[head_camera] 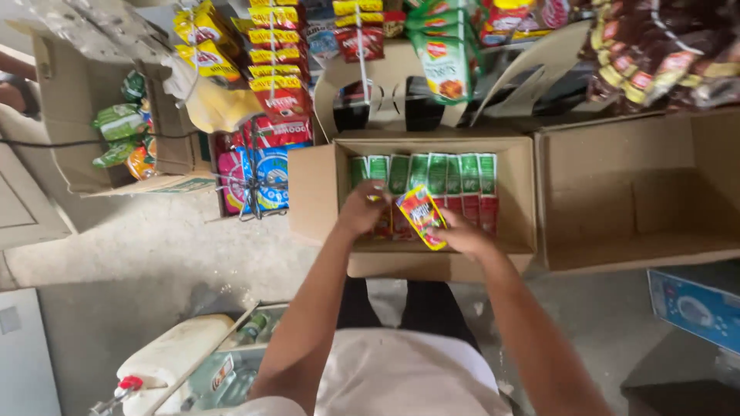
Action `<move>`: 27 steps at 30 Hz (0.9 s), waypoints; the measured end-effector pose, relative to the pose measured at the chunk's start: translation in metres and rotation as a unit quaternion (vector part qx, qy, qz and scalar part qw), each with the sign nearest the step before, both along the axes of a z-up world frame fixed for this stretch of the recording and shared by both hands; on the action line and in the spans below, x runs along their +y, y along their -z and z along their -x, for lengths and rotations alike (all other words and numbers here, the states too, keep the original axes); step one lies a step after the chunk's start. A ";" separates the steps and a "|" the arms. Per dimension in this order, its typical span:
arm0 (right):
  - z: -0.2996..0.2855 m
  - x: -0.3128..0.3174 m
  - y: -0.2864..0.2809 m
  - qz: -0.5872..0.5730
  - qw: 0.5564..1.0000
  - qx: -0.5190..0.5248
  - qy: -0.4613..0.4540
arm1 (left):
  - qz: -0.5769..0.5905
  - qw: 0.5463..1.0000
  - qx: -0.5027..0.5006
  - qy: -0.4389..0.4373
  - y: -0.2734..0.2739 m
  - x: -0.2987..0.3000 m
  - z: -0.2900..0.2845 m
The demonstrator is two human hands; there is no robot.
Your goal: Organizing and packing small condiment and sauce packets from store shelves into cardboard boxes.
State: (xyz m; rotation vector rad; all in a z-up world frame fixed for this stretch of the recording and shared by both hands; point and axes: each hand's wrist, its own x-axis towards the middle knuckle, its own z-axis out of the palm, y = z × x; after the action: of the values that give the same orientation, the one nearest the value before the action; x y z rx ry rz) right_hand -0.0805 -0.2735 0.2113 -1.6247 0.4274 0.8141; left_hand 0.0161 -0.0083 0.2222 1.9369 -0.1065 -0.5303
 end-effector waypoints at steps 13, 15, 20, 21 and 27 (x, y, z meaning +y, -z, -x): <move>-0.046 0.107 0.152 -0.229 0.943 0.055 0.233 | -0.184 0.969 0.124 -0.105 0.153 -0.014 0.017; -0.064 0.125 0.152 -0.060 0.982 0.079 0.160 | -0.150 0.963 0.131 -0.181 0.166 -0.012 0.016; -0.085 0.140 0.303 0.016 0.985 -0.065 0.157 | -0.137 0.952 0.160 -0.221 0.183 -0.020 -0.020; -0.084 0.144 0.337 -0.088 0.963 -0.047 0.249 | -0.113 0.950 0.156 -0.247 0.190 -0.019 -0.019; -0.108 0.154 0.340 -0.033 0.940 0.101 0.324 | -0.123 0.956 0.082 -0.254 0.183 -0.019 -0.013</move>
State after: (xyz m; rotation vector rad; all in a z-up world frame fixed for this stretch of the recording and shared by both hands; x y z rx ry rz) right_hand 0.0276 -0.1197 -0.1288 -1.2204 1.0076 0.4797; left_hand 0.0288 -0.0270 0.0391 2.0477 0.5758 -0.3656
